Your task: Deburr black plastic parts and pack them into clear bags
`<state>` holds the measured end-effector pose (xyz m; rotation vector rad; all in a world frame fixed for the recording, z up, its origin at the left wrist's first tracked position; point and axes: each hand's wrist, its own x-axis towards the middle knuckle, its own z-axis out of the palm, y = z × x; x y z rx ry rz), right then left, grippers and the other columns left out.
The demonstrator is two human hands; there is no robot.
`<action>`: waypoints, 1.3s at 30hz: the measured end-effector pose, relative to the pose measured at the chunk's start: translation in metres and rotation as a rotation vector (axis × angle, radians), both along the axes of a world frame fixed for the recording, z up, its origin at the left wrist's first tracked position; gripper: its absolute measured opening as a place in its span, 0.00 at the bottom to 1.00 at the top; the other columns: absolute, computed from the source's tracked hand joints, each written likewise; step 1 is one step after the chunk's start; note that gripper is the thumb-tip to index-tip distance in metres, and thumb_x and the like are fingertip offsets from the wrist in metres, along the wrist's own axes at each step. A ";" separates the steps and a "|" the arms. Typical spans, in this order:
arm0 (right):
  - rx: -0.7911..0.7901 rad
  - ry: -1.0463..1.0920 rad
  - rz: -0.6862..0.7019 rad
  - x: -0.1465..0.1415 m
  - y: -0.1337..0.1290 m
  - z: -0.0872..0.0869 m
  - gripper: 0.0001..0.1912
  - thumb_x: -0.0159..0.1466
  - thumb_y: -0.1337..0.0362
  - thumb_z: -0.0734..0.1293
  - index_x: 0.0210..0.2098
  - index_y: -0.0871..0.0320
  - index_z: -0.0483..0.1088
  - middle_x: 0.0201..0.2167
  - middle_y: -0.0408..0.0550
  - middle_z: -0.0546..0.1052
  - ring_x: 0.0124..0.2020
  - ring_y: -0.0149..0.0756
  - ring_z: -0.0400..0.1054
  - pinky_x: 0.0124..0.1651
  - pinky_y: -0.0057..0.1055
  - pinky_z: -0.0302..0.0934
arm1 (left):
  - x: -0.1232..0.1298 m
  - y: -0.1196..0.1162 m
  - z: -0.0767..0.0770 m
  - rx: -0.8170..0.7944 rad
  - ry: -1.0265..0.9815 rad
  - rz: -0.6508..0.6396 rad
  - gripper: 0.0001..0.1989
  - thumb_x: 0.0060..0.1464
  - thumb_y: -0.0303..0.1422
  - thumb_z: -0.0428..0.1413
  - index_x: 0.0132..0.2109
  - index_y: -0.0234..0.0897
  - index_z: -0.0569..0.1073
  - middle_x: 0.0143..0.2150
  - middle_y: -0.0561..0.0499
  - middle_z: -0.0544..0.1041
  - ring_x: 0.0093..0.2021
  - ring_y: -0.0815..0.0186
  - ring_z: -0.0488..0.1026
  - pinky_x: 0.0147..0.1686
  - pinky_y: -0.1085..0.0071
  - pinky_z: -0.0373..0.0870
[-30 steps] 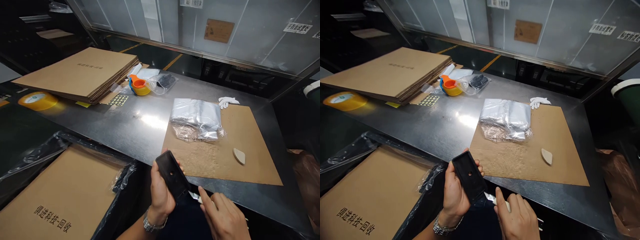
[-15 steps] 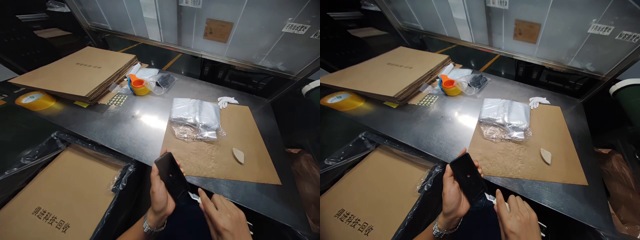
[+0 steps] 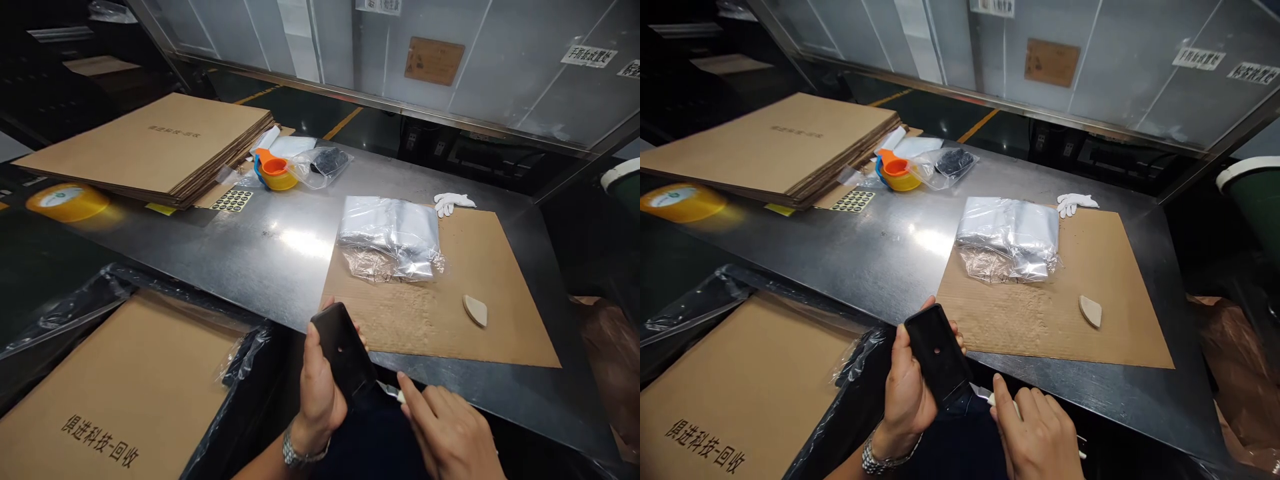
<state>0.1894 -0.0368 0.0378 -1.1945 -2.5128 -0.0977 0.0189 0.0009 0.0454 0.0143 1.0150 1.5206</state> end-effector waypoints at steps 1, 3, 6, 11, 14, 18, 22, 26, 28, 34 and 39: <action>-0.021 0.045 0.005 0.000 0.001 0.001 0.14 0.68 0.68 0.54 0.46 0.65 0.68 0.18 0.41 0.67 0.18 0.28 0.62 0.23 0.28 0.49 | 0.000 0.000 0.000 -0.002 -0.012 -0.013 0.27 0.56 0.47 0.46 0.61 0.44 0.60 0.30 0.48 0.75 0.27 0.66 0.71 0.28 0.71 0.71; -0.075 0.103 0.005 -0.001 0.002 0.003 0.13 0.68 0.69 0.53 0.41 0.64 0.68 0.17 0.40 0.67 0.17 0.27 0.61 0.22 0.27 0.49 | -0.001 0.000 0.000 -0.001 -0.039 -0.041 0.26 0.57 0.47 0.46 0.61 0.45 0.60 0.31 0.49 0.74 0.27 0.66 0.71 0.28 0.71 0.70; -0.175 0.119 0.004 -0.002 0.003 0.004 0.13 0.68 0.69 0.53 0.33 0.60 0.66 0.16 0.39 0.66 0.15 0.26 0.61 0.20 0.27 0.48 | -0.001 -0.001 -0.001 0.009 -0.048 -0.063 0.26 0.57 0.47 0.45 0.60 0.45 0.60 0.31 0.49 0.74 0.28 0.67 0.71 0.29 0.71 0.70; -0.245 0.063 -0.010 0.000 0.000 0.003 0.15 0.68 0.68 0.52 0.27 0.57 0.62 0.15 0.38 0.65 0.14 0.26 0.60 0.19 0.27 0.46 | -0.001 0.000 -0.001 0.006 -0.065 -0.086 0.27 0.57 0.47 0.46 0.61 0.45 0.59 0.30 0.48 0.74 0.27 0.66 0.71 0.28 0.71 0.71; -0.245 0.028 -0.030 0.002 -0.004 -0.002 0.14 0.68 0.68 0.52 0.28 0.57 0.62 0.15 0.38 0.65 0.13 0.27 0.61 0.19 0.28 0.44 | -0.001 0.000 -0.001 0.004 -0.069 -0.094 0.27 0.57 0.47 0.46 0.61 0.44 0.58 0.31 0.48 0.74 0.28 0.66 0.71 0.28 0.71 0.71; -0.386 0.028 -0.076 0.002 -0.003 -0.009 0.15 0.68 0.65 0.51 0.27 0.56 0.62 0.14 0.39 0.65 0.12 0.28 0.60 0.19 0.28 0.41 | 0.001 -0.002 -0.004 0.028 -0.023 -0.072 0.28 0.57 0.47 0.47 0.62 0.45 0.58 0.31 0.49 0.74 0.28 0.66 0.71 0.28 0.71 0.71; -1.057 0.298 -0.168 0.000 0.003 -0.019 0.20 0.69 0.55 0.48 0.29 0.57 0.62 0.13 0.37 0.62 0.13 0.26 0.57 0.19 0.24 0.45 | 0.004 -0.006 -0.009 0.079 0.061 -0.034 0.30 0.54 0.50 0.49 0.61 0.45 0.58 0.33 0.48 0.75 0.29 0.65 0.72 0.30 0.69 0.71; -1.859 0.773 -0.005 -0.002 0.001 -0.033 0.26 0.64 0.45 0.52 0.30 0.60 0.66 0.10 0.35 0.59 0.09 0.22 0.48 0.13 0.20 0.42 | 0.004 -0.003 -0.011 0.101 0.039 -0.055 0.30 0.54 0.50 0.49 0.61 0.45 0.59 0.32 0.49 0.75 0.29 0.66 0.72 0.30 0.71 0.71; -1.909 0.918 0.050 0.000 0.002 -0.035 0.26 0.63 0.43 0.54 0.30 0.61 0.66 0.10 0.35 0.59 0.09 0.22 0.48 0.12 0.20 0.41 | 0.003 0.001 -0.011 0.075 -0.010 -0.104 0.26 0.57 0.48 0.47 0.60 0.45 0.59 0.32 0.49 0.75 0.28 0.67 0.71 0.29 0.72 0.71; -1.014 0.706 -0.126 0.006 0.014 -0.008 0.13 0.62 0.54 0.63 0.31 0.58 0.65 0.21 0.39 0.65 0.22 0.26 0.57 0.25 0.23 0.51 | 0.002 0.010 -0.018 -0.191 -0.294 -0.361 0.22 0.58 0.47 0.46 0.43 0.32 0.72 0.26 0.48 0.74 0.22 0.67 0.71 0.23 0.72 0.70; -0.585 0.406 0.077 -0.009 0.014 0.000 0.17 0.66 0.58 0.59 0.23 0.58 0.62 0.18 0.40 0.67 0.19 0.27 0.58 0.24 0.26 0.47 | 0.013 0.007 -0.024 -0.335 -0.410 -0.584 0.29 0.58 0.50 0.42 0.30 0.26 0.73 0.20 0.45 0.73 0.20 0.67 0.71 0.21 0.74 0.68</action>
